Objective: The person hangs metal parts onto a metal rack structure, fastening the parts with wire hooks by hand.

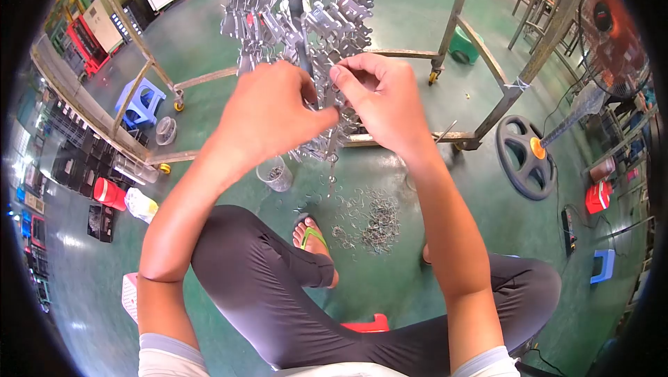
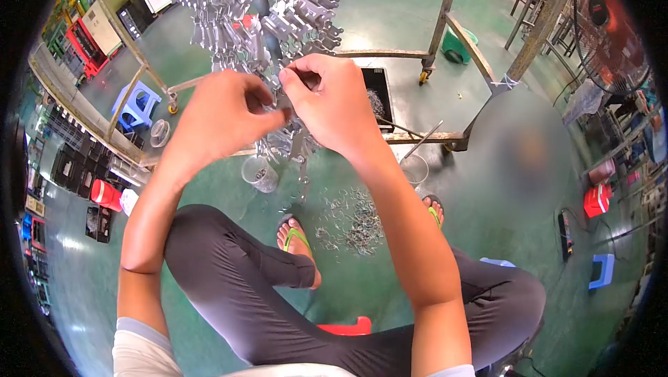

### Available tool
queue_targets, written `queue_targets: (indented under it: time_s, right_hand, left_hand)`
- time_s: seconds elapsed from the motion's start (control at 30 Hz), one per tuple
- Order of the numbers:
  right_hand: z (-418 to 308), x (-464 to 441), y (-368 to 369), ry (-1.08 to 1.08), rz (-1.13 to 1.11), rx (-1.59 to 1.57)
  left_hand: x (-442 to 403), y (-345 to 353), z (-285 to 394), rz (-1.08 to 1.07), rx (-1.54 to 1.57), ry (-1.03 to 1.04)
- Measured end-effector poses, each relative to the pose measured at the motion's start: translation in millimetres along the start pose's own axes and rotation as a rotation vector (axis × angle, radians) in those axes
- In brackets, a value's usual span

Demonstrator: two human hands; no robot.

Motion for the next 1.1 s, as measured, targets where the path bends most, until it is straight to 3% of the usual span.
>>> queue_targets:
  time_s: [0.1,0.23,0.37,0.43,0.57,0.7,0.77,0.87,1.0,1.1]
  right_hand:
    - [-16.2,-5.3,-3.5,-0.032,-0.107,0.116]
    - [-22.6,-8.7,-12.1,-0.125,-0.353,0.677]
    - [11.1,23.3,-4.5,0.418,-0.741,0.850]
    - [78.7,74.4,15.3,0.582,-0.914,0.949]
    - [227.2,201.3,75.2,0.791,-1.041,0.741]
    - [285.3,257.1,112.7,0.672,-0.735,0.210]
    - [293.9,265.8,109.4,0.536,-0.520,0.070]
    - [275.4,255.6,89.6,0.789,-0.178,-0.392]
    - [261.6,229.6,63.4,0.799,-0.175,-0.442]
    - [253.1,216.2,51.6,0.771,-0.179,-0.411]
  left_hand:
    - [-0.7,16.5,-5.4,-0.102,-0.053,0.033]
    - [3.7,26.1,-12.0,-0.029,-0.125,0.106]
    - [3.3,24.2,-20.3,0.044,-0.190,0.133]
    - [5.5,21.3,-19.6,0.058,-0.174,0.111]
    - [8.7,20.7,-27.3,0.117,-0.179,0.110]
    - [8.8,15.9,-28.9,-0.003,-0.255,-0.057]
    - [11.4,16.9,-36.3,0.054,-0.225,-0.015]
    - [13.1,15.5,-41.8,0.052,-0.243,0.020]
    - [12.1,14.6,-47.3,0.043,-0.269,0.099]
    - [7.1,18.2,-55.7,-0.019,-0.251,0.039]
Point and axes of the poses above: each hand's wrist, its own x-axis away from the middle knuckle, its own y-axis out of the palm, z = x × y, the point moved 4 cm from there along -x, towards the middle knuckle, and after that the axes turned 9 degrees about -y, right-handed, at the moved point
